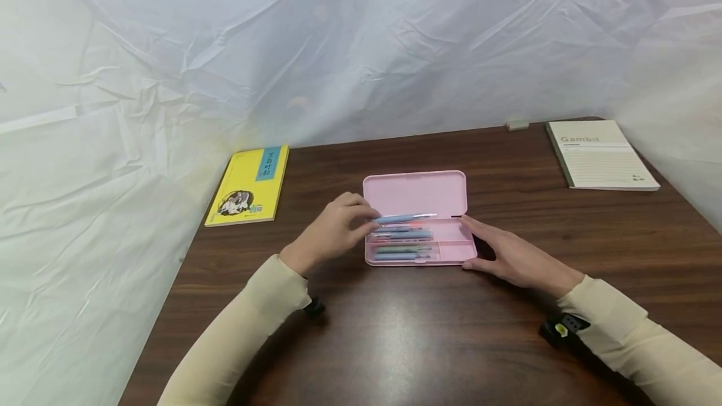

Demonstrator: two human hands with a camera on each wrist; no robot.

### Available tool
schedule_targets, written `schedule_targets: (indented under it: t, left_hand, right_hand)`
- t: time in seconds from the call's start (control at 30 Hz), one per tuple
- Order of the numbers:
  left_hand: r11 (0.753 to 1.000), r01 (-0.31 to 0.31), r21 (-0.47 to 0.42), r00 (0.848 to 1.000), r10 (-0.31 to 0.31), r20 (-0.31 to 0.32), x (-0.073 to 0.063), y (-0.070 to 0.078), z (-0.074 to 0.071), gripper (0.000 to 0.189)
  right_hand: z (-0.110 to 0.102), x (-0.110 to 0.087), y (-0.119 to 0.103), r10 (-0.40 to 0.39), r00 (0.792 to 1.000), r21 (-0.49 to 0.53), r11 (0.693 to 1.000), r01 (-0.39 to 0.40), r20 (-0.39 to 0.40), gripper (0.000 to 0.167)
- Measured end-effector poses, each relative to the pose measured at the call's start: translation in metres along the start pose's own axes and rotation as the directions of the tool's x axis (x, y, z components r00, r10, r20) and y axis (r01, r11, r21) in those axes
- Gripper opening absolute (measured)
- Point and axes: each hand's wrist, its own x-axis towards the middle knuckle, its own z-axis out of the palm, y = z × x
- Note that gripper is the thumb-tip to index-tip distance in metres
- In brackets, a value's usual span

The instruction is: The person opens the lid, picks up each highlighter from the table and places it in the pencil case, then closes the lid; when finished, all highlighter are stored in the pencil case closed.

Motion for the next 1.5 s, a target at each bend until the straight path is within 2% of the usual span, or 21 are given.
schedule_targets:
  t: [0.17,0.33,0.73,1.5]
  left_hand:
    - [1.000,-0.017,-0.015,0.998,0.018,0.066,-0.001,-0.004,0.017,0.019]
    - [1.000,-0.022,-0.019,0.995,0.023,0.093,-0.004,-0.010,0.031,0.019]
    - [1.000,-0.031,-0.003,0.988,0.031,0.149,-0.009,-0.015,0.047,0.018]
    - [0.997,-0.060,0.050,0.985,0.051,0.164,-0.013,-0.015,0.049,0.018]
  right_hand:
    - [0.000,0.001,0.000,-0.008,1.000,-0.003,1.000,0.008,-0.002,0.089]
    - [0.000,0.002,-0.001,-0.008,1.000,-0.002,1.000,0.008,-0.002,0.089]
    - [-0.001,0.000,-0.002,-0.001,1.000,-0.006,1.000,0.001,-0.012,0.089]
    - [-0.001,0.001,-0.001,0.007,1.000,0.002,1.000,-0.007,0.001,0.088]
